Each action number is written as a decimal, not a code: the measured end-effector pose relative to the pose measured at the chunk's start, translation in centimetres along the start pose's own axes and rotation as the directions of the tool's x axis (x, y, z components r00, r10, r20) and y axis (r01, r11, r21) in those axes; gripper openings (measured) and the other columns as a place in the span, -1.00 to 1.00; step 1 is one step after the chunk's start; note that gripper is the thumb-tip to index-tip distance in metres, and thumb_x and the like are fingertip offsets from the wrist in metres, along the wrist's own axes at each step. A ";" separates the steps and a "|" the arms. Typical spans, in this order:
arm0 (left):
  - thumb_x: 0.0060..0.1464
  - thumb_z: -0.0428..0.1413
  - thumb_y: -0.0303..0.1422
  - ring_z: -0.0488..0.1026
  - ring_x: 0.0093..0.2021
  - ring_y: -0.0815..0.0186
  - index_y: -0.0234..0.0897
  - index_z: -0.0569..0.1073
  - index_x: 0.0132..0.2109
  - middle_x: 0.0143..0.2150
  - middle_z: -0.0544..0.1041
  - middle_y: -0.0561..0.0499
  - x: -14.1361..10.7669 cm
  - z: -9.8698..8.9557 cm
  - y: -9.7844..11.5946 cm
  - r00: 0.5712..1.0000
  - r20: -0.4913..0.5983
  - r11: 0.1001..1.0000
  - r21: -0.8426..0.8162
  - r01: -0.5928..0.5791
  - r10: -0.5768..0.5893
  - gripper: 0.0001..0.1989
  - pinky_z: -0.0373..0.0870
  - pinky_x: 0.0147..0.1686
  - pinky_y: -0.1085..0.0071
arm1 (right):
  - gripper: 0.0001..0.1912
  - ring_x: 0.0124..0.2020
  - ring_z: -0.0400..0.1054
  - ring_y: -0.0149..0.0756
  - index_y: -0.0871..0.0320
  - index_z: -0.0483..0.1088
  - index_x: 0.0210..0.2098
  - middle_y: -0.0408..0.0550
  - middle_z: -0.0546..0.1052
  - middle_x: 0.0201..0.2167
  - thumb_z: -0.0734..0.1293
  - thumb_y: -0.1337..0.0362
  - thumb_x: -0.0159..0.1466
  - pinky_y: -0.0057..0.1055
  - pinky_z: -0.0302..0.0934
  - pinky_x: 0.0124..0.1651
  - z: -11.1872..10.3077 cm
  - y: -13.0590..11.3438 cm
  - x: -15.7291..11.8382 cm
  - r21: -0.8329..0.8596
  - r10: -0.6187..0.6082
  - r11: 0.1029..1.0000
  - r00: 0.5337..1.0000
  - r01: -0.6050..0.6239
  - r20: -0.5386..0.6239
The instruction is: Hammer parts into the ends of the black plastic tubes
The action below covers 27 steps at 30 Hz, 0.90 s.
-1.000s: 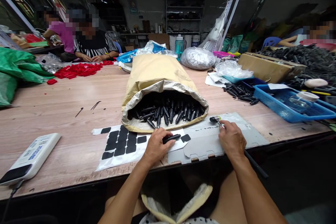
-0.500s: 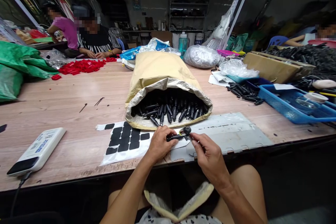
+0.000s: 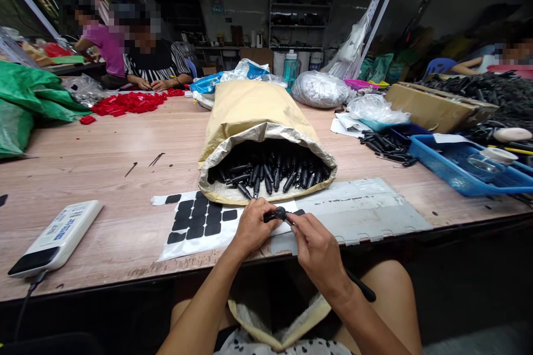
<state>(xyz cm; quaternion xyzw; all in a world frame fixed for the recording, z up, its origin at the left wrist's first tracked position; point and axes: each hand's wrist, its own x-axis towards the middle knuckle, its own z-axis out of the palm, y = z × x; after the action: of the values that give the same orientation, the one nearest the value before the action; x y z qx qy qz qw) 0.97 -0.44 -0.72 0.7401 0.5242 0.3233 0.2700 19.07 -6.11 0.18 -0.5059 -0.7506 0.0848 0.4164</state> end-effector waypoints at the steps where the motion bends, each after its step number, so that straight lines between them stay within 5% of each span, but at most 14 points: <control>1: 0.07 0.23 -0.43 0.35 -0.15 0.18 -0.19 0.59 -0.28 -0.28 0.47 0.01 0.0 0.0 0.0 1.000 -0.002 1.000 0.000 -0.001 0.001 -0.95 0.29 -0.11 0.28 | -0.65 -0.16 0.46 -0.26 0.08 0.46 0.08 -0.01 0.54 -0.22 0.15 0.40 0.42 -0.35 0.37 -0.07 0.0 0.1 0.0 -0.015 0.010 1.000 1.000 -0.010 0.003; 6: 0.07 0.26 -0.40 0.36 -0.14 0.18 -0.18 0.62 -0.16 -0.26 0.48 0.01 0.0 0.2 -0.1 1.000 -0.011 1.000 -0.011 -0.010 0.010 -0.84 0.29 -0.07 0.25 | -0.67 -0.08 0.45 -0.25 0.10 0.44 0.11 0.02 0.55 -0.13 0.18 0.36 0.42 -0.32 0.35 0.02 -0.8 0.5 0.4 0.015 0.023 1.000 0.991 -0.021 -0.129; 12: 0.07 0.25 -0.41 0.36 -0.15 0.18 -0.18 0.62 -0.17 -0.28 0.48 0.01 -0.1 0.1 -0.1 1.000 -0.019 1.000 -0.017 -0.007 0.007 -0.85 0.30 -0.07 0.25 | -0.67 -0.11 0.47 -0.25 0.10 0.46 0.07 0.00 0.56 -0.18 0.15 0.34 0.44 -0.33 0.34 0.00 -0.5 0.9 0.0 -0.020 0.087 0.996 0.996 -0.087 -0.034; 16: 0.07 0.24 -0.41 0.36 -0.15 0.17 -0.17 0.63 -0.15 -0.27 0.49 0.01 -0.1 0.0 -0.1 1.000 -0.012 1.000 -0.016 -0.001 0.001 -0.83 0.31 -0.10 0.25 | -0.68 -0.07 0.47 -0.23 0.09 0.48 0.06 0.01 0.57 -0.12 0.17 0.30 0.43 -0.31 0.32 0.03 -1.6 2.3 0.6 -0.021 0.126 0.991 0.986 -0.130 -0.110; 23: 0.06 0.19 -0.46 0.38 -0.10 0.15 -0.17 0.63 -0.12 -0.23 0.50 -0.01 -0.2 -0.2 -0.1 1.000 -0.003 0.999 -0.035 0.006 -0.006 -0.77 0.32 -0.05 0.21 | -0.73 -0.16 0.42 -0.21 0.08 0.55 -0.07 -0.03 0.58 -0.18 0.26 0.29 0.33 -0.33 0.20 -0.14 -4.8 8.2 0.7 -0.393 0.290 0.846 0.930 -0.360 -0.226; 27: 0.13 0.15 -0.40 0.39 -0.08 0.14 -0.15 0.63 -0.11 -0.22 0.51 -0.02 -0.2 -0.2 -0.2 1.000 0.005 0.999 -0.036 0.001 -0.001 -0.79 0.31 -0.02 0.18 | -0.74 -0.20 0.35 -0.21 0.10 0.55 -0.08 -0.02 0.56 -0.20 0.28 0.31 0.30 -0.32 0.10 -0.20 -5.0 10.7 0.5 -0.519 0.307 0.760 0.920 -0.392 -0.245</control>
<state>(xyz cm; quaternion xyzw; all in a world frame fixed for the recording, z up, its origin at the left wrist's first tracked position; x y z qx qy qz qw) 0.61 -0.51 -0.78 0.7358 0.5179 0.3305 0.2847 29.94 -2.11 -2.20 -0.7411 -0.6019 -0.0988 0.2806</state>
